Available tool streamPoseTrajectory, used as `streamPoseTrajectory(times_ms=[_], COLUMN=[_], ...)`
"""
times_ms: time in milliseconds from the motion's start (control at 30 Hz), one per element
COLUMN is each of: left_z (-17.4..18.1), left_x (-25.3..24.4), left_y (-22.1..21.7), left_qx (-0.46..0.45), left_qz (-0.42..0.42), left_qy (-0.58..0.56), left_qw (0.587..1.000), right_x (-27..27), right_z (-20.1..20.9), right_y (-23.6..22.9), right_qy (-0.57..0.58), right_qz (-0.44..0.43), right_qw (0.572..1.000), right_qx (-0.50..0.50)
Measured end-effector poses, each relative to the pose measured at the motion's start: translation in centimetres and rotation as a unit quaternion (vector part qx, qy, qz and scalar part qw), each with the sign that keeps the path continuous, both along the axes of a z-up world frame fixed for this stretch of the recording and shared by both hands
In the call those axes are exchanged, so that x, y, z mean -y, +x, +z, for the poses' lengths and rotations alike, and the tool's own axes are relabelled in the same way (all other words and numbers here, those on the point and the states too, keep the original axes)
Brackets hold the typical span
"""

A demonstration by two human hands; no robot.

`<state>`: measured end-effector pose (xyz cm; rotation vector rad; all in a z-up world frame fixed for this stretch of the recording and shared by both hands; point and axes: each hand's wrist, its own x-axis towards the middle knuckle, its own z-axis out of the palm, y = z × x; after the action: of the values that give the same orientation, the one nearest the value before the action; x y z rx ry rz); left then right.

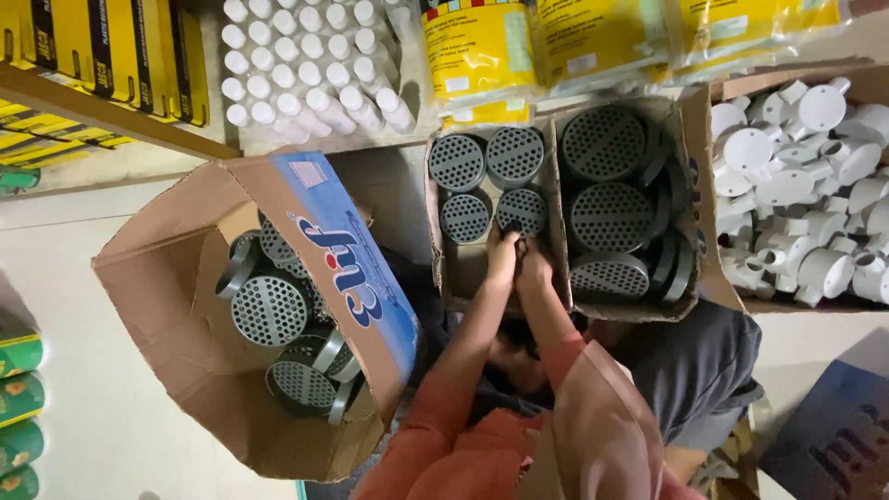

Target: The person sits on the floor and transfers round, perforated metal drain plugs from a large cardboard box into a smaller cardboard box. They handle the plugs one by one, arranging them neatly in the smaller box.

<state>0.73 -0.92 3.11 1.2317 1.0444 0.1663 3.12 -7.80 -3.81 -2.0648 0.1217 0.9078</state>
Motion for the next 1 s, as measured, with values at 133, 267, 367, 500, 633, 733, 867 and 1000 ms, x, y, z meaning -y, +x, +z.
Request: streamPoseTrajectory(times_ms=[133, 267, 367, 500, 633, 733, 867, 1000], left_z=[-9.6, -4.9, 2.4, 9.0, 22.3, 36.7, 44.0, 39.2], left_x=[-2.1, -1.6, -0.1, 2.8, 3.2, -0.5, -7.0, -16.9], left_y=[0.4, -0.5, -1.4, -5.0, -11.0, -18.4, -26.2, -29.2], left_qx=[0.047, 0.01, -0.032, 0.025, 0.168, 0.236, 0.2, 0.023], left_qz=[0.022, 0.023, 0.029, -0.017, -0.111, -0.231, -0.293, -0.091], left_qy=[-0.003, -0.067, -0.038, 0.143, 0.345, 0.242, 0.23, 0.397], left_qw=[0.999, 0.997, 0.998, 0.989, 0.917, 0.912, 0.906, 0.913], right_x=[-1.3, -1.9, -1.8, 0.1, -1.0, -4.2, -8.0, -12.3], right_z=[3.9, 8.6, 11.9, 16.0, 19.5, 30.3, 37.5, 44.9], right_y=[0.0, -0.3, -0.5, -2.8, -5.0, -6.5, -8.3, -11.7], right_qy=[0.127, 0.243, 0.32, 0.392, 0.486, 0.474, 0.536, 0.475], right_qz=[-0.111, -0.222, -0.29, -0.334, -0.359, -0.319, -0.081, 0.171], right_qw=[0.986, 0.943, 0.9, 0.854, 0.785, 0.812, 0.832, 0.808], right_qx=[-0.02, -0.048, -0.056, -0.072, -0.14, -0.12, 0.116, 0.305])
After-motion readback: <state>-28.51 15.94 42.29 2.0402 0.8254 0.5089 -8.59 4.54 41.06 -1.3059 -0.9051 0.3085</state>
